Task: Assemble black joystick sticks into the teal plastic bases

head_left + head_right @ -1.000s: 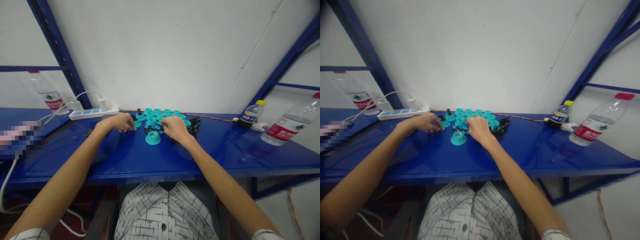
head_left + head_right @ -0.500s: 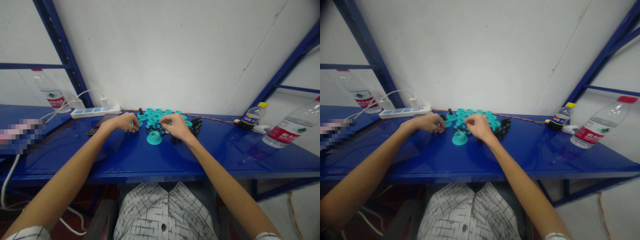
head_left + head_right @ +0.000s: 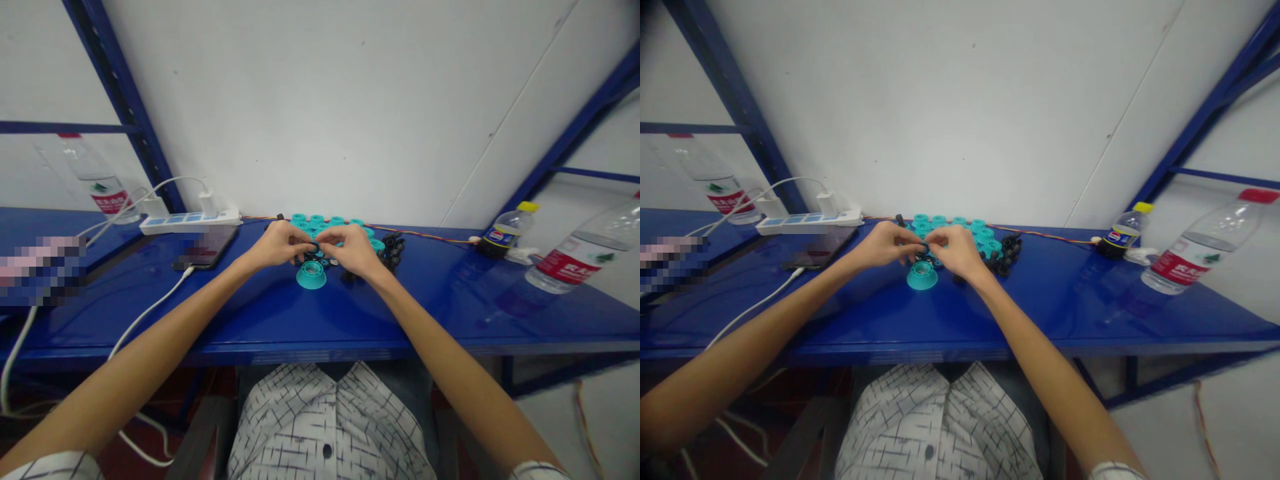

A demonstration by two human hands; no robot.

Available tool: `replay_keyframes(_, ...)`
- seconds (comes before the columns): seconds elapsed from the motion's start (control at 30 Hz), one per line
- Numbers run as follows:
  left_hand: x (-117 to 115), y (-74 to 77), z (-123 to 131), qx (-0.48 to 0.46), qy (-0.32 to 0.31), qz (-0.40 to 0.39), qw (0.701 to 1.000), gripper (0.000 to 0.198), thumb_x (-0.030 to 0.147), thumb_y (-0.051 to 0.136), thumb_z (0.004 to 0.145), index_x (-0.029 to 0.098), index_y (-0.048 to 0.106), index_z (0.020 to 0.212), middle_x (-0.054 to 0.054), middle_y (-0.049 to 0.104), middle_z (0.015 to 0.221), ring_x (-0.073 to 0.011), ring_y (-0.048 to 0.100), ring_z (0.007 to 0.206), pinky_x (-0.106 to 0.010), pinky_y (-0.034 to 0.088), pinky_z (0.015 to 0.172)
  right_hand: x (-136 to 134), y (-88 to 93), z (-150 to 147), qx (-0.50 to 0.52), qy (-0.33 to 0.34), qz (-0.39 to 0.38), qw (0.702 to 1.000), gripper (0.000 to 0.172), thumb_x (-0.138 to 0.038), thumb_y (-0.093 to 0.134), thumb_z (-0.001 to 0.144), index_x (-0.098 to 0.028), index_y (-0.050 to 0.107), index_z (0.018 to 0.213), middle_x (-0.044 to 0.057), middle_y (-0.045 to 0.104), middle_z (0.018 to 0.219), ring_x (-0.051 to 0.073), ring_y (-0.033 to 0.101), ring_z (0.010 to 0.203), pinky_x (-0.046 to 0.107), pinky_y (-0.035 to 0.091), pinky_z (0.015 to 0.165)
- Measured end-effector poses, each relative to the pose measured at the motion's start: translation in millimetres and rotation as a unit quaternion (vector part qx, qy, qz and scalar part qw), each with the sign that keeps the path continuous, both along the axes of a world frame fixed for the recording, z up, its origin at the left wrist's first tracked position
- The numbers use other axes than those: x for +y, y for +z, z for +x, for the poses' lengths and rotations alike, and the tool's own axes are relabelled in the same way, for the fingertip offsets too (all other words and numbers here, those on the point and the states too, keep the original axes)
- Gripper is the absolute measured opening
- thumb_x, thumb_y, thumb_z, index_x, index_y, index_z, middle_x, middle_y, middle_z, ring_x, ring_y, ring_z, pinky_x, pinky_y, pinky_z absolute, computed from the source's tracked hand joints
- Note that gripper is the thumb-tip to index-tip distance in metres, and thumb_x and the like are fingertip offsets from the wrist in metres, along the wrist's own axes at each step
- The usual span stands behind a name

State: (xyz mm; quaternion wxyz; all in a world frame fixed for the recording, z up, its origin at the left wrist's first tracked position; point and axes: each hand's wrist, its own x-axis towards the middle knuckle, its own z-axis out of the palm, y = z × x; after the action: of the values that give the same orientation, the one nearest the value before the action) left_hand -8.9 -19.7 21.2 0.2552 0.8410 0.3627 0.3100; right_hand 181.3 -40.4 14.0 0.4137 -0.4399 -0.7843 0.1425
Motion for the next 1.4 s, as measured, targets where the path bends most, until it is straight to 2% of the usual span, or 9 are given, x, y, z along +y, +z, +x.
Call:
replay_keyframes(0.2,3,1.9,-3,0.009,-0.003,0.025,1.0,0.021,0.025,0.067,0.077,0.009,0.077,0.088,-0.005,0.072,0.063,-0.0135,0.064,0.049,-0.02,0.049,0.049,1,-2.8,-1,0.029,-0.004,-0.015,0.999,0.017,-0.007,0.062,0.076,-0.013,0.077,0.082,0.005,0.074,0.071,0.017,0.069,0.07,0.025,0.052,0.067)
replay_keyframes(0.33,5,-1.5,-1,0.035,0.002,0.118,0.992,0.018,0.022,0.063,0.081,0.012,0.078,0.084,-0.004,0.073,0.065,-0.0131,0.065,0.055,-0.019,0.045,0.052,4,-6.0,-1,0.043,-0.03,-0.012,0.999,0.017,-0.007,0.062,0.074,-0.014,0.077,0.079,0.004,0.073,0.067,0.017,0.069,0.067,0.026,0.053,0.066)
replay_keyframes(0.5,8,-5.4,2,0.068,0.042,0.222,0.972,0.018,0.022,0.062,0.082,0.015,0.079,0.084,-0.004,0.072,0.063,-0.0108,0.057,0.051,-0.02,0.037,0.051,6,-8.2,-1,0.075,-0.057,-0.025,0.995,0.019,-0.005,0.061,0.071,-0.014,0.076,0.076,0.004,0.072,0.065,0.017,0.069,0.063,0.028,0.055,0.064)
replay_keyframes(0.63,7,-5.6,1,0.066,0.064,0.234,0.968,0.018,0.023,0.062,0.082,0.017,0.079,0.086,-0.005,0.074,0.067,-0.0121,0.06,0.056,-0.021,0.04,0.055,5,-7.7,-2,0.136,-0.05,-0.077,0.986,0.015,-0.007,0.062,0.071,-0.012,0.075,0.076,0.005,0.072,0.063,0.018,0.069,0.06,0.029,0.056,0.063)
replay_keyframes(0.77,5,-5.0,1,0.051,0.067,0.229,0.97,0.019,0.021,0.061,0.082,0.017,0.079,0.088,-0.004,0.074,0.069,-0.0116,0.061,0.057,-0.02,0.041,0.056,3,-5.3,-3,0.215,-0.035,-0.145,0.965,0.009,-0.009,0.065,0.071,-0.012,0.073,0.074,0.005,0.071,0.061,0.017,0.068,0.057,0.03,0.058,0.062)
replay_keyframes(0.9,3,-2.2,0,0.05,0.064,0.218,0.973,0.019,0.02,0.061,0.081,0.016,0.079,0.086,-0.003,0.073,0.066,-0.011,0.06,0.055,-0.02,0.042,0.056,3,-2.7,-2,0.242,-0.044,-0.16,0.956,0.007,-0.008,0.066,0.07,-0.011,0.071,0.072,0.003,0.068,0.057,0.015,0.066,0.053,0.028,0.058,0.059)
replay_keyframes(1.03,5,3.1,-7,0.041,0.091,0.225,0.969,0.021,0.019,0.06,0.081,0.015,0.079,0.089,-0.005,0.076,0.076,-0.0135,0.065,0.064,-0.021,0.046,0.062,1,1.8,2,0.223,-0.042,-0.153,0.962,0.009,-0.006,0.065,0.07,-0.011,0.072,0.074,0.002,0.066,0.056,0.013,0.062,0.049,0.025,0.055,0.053)
replay_keyframes(1.23,9,8.6,-18,0.047,0.155,0.237,0.958,0.024,0.026,0.059,0.082,0.015,0.078,0.093,-0.006,0.076,0.077,-0.0163,0.069,0.07,-0.023,0.049,0.064,-8,5.2,1,0.117,0.038,-0.189,0.974,0.009,-0.007,0.066,0.07,-0.012,0.073,0.072,0.002,0.067,0.057,0.013,0.06,0.049,0.024,0.053,0.049)
replay_keyframes(1.4,8,8.1,-17,0.093,0.146,0.241,0.955,0.026,0.025,0.057,0.082,0.017,0.079,0.094,-0.007,0.077,0.081,-0.0177,0.07,0.07,-0.024,0.049,0.064,-8,-2.1,-2,0.029,0.051,-0.17,0.984,0.013,-0.01,0.064,0.072,-0.012,0.075,0.076,0.004,0.07,0.062,0.011,0.059,0.046,0.022,0.05,0.045)
